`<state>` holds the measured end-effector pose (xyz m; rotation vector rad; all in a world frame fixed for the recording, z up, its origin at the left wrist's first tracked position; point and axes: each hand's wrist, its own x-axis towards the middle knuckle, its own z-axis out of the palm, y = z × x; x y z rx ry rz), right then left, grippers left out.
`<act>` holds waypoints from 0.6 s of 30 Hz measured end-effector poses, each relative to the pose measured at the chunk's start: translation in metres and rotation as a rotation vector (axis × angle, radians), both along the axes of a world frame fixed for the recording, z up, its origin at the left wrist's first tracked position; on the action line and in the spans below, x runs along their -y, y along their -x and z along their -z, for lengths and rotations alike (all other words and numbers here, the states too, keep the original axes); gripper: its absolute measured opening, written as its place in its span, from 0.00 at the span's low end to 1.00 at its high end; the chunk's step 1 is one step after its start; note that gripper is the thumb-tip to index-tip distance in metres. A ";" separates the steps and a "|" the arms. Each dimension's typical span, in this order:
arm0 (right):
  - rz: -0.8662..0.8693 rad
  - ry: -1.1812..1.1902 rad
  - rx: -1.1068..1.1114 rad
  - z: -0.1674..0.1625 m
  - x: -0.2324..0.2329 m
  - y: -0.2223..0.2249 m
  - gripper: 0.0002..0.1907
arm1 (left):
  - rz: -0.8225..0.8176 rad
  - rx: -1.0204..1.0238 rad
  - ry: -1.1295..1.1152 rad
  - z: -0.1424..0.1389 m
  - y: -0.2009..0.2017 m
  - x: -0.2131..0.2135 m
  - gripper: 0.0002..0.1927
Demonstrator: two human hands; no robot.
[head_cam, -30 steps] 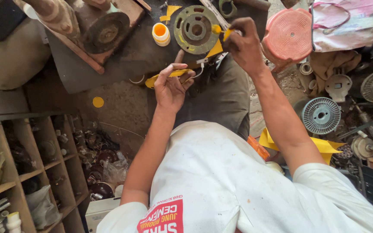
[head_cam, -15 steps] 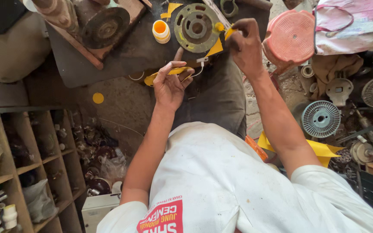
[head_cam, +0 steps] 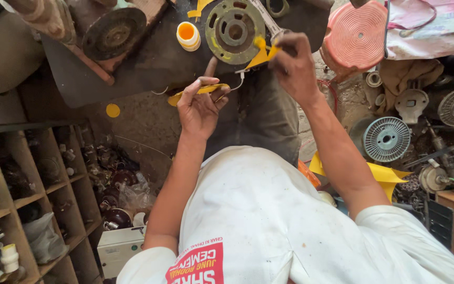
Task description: The person cuts a yellow plastic ring with scissors, applies adhesive to a metal fan component, and fits the ring onto the component. They repeat the cutting and fitting process to adjust the ring's fit.
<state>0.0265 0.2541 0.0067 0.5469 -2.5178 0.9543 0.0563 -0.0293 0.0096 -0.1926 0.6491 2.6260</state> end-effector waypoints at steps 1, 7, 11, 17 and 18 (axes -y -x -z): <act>-0.021 -0.003 0.014 -0.001 -0.002 -0.002 0.13 | -0.004 -0.006 0.011 0.000 0.000 0.000 0.19; 0.092 0.084 -0.011 -0.016 -0.007 0.005 0.11 | -0.011 0.073 -0.017 0.005 0.001 0.001 0.19; 0.155 0.118 -0.088 -0.045 0.020 0.017 0.13 | -0.008 -0.004 0.005 0.007 0.001 0.003 0.19; -0.193 0.373 0.111 -0.095 0.069 0.047 0.19 | 0.010 0.055 0.018 0.011 0.001 0.002 0.19; -0.228 0.313 0.104 -0.099 0.077 0.053 0.20 | 0.013 0.056 0.027 0.012 0.001 0.001 0.20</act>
